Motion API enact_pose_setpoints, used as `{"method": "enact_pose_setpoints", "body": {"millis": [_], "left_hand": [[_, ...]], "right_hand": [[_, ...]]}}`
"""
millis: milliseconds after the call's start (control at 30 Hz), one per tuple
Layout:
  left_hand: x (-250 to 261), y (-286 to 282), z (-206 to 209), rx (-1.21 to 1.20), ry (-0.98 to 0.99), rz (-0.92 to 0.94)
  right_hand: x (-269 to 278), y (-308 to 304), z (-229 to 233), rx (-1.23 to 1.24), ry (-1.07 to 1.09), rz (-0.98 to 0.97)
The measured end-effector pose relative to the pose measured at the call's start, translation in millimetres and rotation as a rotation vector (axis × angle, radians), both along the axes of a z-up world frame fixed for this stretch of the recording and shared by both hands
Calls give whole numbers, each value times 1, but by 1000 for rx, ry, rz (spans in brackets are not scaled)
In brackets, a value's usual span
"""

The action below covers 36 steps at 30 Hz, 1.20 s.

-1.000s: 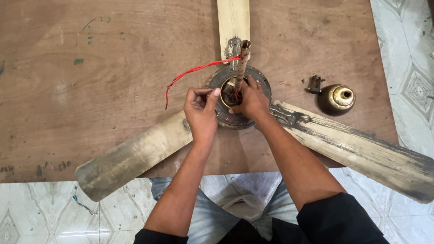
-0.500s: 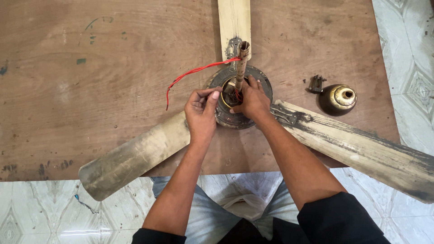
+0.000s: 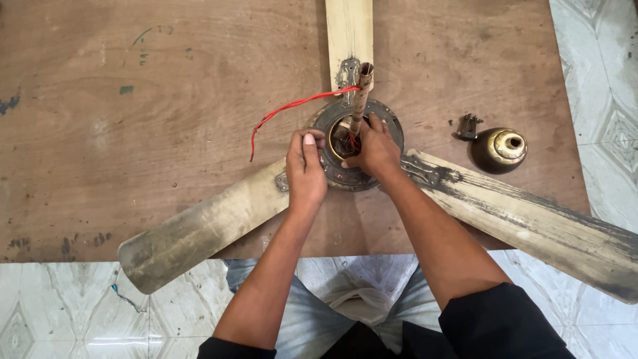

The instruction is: The person sits on the floor and uses a screwdriver to attach a fan blade to the motor housing, then tightens the central nut on the fan hub. The person handles the fan blade, motor housing, and a brass-colored cap.

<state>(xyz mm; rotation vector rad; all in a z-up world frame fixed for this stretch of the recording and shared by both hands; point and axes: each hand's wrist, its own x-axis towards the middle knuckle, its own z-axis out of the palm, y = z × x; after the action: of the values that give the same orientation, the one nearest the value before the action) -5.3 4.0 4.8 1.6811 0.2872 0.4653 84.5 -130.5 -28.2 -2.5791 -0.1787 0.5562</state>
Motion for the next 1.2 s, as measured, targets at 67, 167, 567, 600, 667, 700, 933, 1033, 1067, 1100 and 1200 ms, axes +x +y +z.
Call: {"method": "enact_pose_setpoints", "body": {"millis": [67,167,567,600,667,700,933,1033,1067,1100,1200], "left_hand": [[4,1,-4,-71,-8,-6],[9,6,-9,-170,-78,-48],[5,16,-27,-205,-129,-112],[5,17,-28,-203,-105,-115],[6,20,-30,-200,-59,-120],[6,21,-30,-203,-64,-130],[5,1,-17,-96,-121,-65],[6,-12,-14,-122,-160,-10],[7,-14,-14,-155,-167,2],[7,-15,-14,-140,-153,33],[8,-14,-13,-106,-138,118]], "right_hand": [[0,1,0,-3,3,-2],[0,1,0,0,4,-2],[-2,1,4,3,11,4],[-2,1,4,1,17,2],[-2,1,3,7,11,0],[-2,1,3,9,8,-1],[0,0,-2,7,2,0],[0,0,-3,-4,20,-1],[0,0,-3,-9,19,-4],[0,0,-2,-15,18,-6],[0,0,-1,-11,25,5]]}}
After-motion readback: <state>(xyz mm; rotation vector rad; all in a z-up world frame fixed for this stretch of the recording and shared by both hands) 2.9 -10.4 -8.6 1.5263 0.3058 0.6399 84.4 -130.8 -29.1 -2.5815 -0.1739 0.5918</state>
